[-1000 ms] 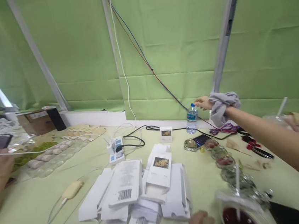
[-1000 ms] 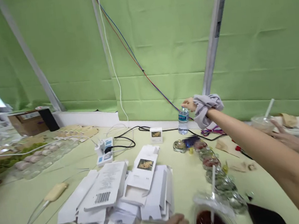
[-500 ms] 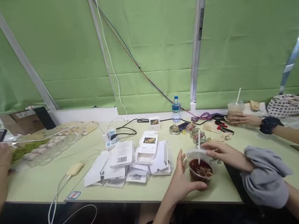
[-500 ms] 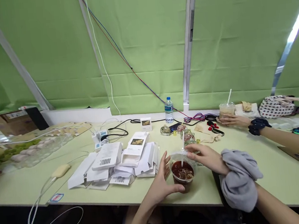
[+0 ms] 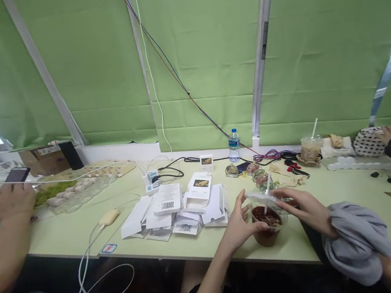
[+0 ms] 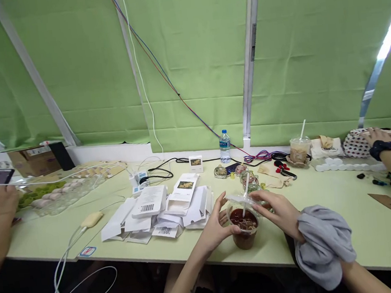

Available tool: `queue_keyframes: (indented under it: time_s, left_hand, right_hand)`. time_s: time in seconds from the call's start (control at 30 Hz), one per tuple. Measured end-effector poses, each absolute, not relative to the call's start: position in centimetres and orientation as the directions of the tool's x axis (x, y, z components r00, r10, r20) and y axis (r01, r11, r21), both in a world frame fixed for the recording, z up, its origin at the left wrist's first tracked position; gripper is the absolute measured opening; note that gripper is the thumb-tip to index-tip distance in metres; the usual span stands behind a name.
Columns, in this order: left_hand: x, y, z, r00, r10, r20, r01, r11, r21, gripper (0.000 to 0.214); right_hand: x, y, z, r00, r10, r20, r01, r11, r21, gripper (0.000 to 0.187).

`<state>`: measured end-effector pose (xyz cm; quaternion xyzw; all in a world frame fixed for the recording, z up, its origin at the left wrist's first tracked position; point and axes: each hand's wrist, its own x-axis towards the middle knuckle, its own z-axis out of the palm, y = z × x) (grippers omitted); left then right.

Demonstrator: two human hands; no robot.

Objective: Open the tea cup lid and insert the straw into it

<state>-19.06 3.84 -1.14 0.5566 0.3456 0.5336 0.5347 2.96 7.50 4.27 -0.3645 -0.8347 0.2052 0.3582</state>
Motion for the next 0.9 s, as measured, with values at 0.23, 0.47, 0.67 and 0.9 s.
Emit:
queue_keyframes:
  time_s: [0.23, 0.47, 0.67, 0.9]
  left_hand:
    - [-18.8, 3.1, 0.8, 0.146, 0.934, 0.326, -0.029, -0.326, 0.945, 0.101]
    - [-19.5, 2.1, -0.3, 0.144, 0.916, 0.374, -0.102, -0.362, 0.927, 0.075]
    - [-19.5, 1.6, 0.0, 0.092, 0.934, 0.345, -0.146, -0.330, 0.932, 0.062]
    - [-19.0, 1.6, 0.6, 0.050, 0.942, 0.333, -0.002, -0.333, 0.943, 0.043]
  right_hand:
    - [3.9, 6.6, 5.2, -0.503, 0.685, 0.527, 0.459, 0.728, -0.509, 0.030]
    - [4.5, 5.3, 3.2, -0.558, 0.603, 0.570, 0.436, 0.798, -0.416, 0.027]
    - [4.8, 4.8, 2.6, -0.529, 0.584, 0.616, 0.417, 0.811, -0.411, 0.027]
    - [3.9, 6.0, 1.7, -0.485, 0.731, 0.481, 0.334, 0.663, -0.670, 0.058]
